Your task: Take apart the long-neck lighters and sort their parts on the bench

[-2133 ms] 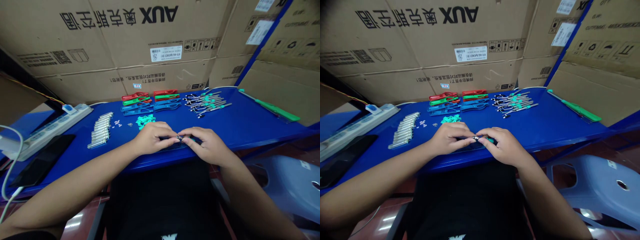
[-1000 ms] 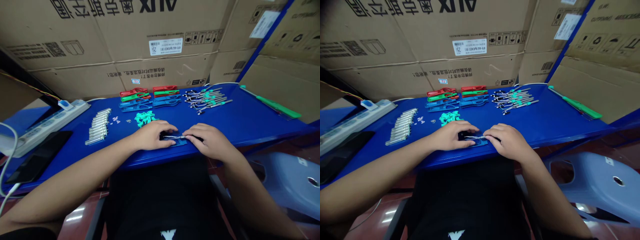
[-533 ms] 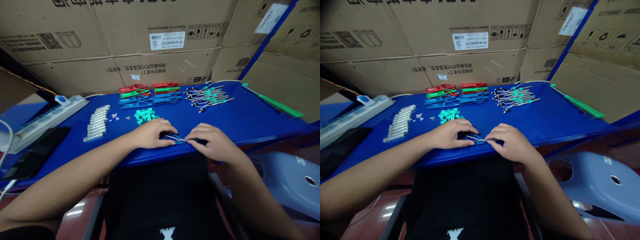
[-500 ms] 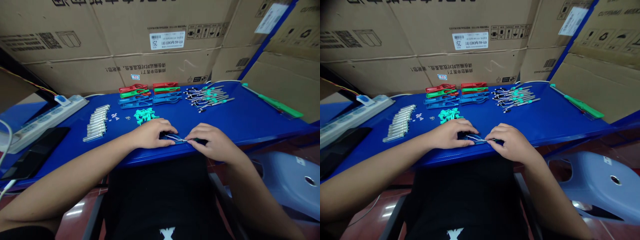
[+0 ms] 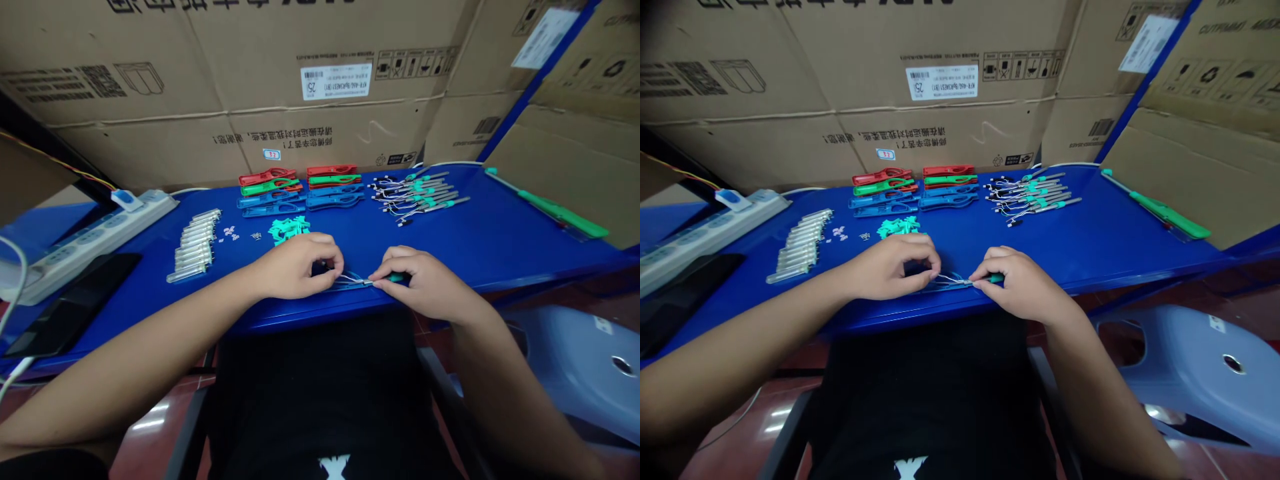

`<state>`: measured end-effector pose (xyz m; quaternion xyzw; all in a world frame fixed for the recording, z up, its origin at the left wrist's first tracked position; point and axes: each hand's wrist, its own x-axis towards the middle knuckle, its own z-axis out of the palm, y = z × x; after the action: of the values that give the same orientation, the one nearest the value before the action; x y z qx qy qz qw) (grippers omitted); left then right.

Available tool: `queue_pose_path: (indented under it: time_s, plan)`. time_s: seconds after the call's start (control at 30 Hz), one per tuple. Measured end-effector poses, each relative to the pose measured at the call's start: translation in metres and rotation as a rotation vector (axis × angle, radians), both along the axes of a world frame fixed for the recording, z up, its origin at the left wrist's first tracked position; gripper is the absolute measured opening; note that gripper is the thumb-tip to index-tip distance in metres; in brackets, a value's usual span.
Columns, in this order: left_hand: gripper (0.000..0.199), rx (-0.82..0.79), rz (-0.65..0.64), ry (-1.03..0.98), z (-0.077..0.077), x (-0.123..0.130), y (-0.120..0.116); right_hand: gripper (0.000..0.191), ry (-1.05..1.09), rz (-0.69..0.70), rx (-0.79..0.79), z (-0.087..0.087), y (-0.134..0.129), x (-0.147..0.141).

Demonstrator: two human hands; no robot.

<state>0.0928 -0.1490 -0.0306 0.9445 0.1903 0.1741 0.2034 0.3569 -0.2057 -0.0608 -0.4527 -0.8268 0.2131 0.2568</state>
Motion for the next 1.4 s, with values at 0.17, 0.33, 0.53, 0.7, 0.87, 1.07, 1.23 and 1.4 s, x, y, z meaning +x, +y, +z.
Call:
queue_pose_path:
  time_s: [0.17,0.33,0.53,0.7,0.87,1.07,1.23,1.4]
  plan:
    - [0.014,0.021,0.072,0.131,0.003,-0.001,-0.013,0.013,0.003,0.004,0.001,-0.002,0.0,0.0]
    - [0.017,0.033,0.12,0.173,-0.005,0.002,-0.015,0.014,-0.006,-0.006,0.013,-0.004,-0.001,0.0]
    - [0.011,-0.033,0.112,0.138,-0.004,0.002,-0.014,0.014,-0.013,-0.005,0.02,-0.005,-0.003,-0.001]
    - [0.014,-0.059,0.117,0.177,-0.003,0.0,-0.017,0.013,-0.02,-0.013,0.024,-0.005,-0.004,-0.001]
    - [0.01,-0.055,0.238,0.186,-0.005,0.002,-0.034,0.014,-0.014,0.004,0.045,-0.007,-0.005,0.0]
    - [0.008,-0.047,0.323,0.002,-0.017,0.0,-0.054,0.014,-0.019,0.024,0.043,-0.006,-0.006,-0.001]
    - [0.012,-0.005,0.358,-0.105,-0.026,-0.006,-0.061,0.014,-0.039,0.027,0.045,-0.006,-0.006,-0.001]
    - [0.024,0.032,0.349,-0.078,-0.031,-0.011,-0.065,0.014,-0.064,0.033,0.075,-0.006,-0.006,-0.001]
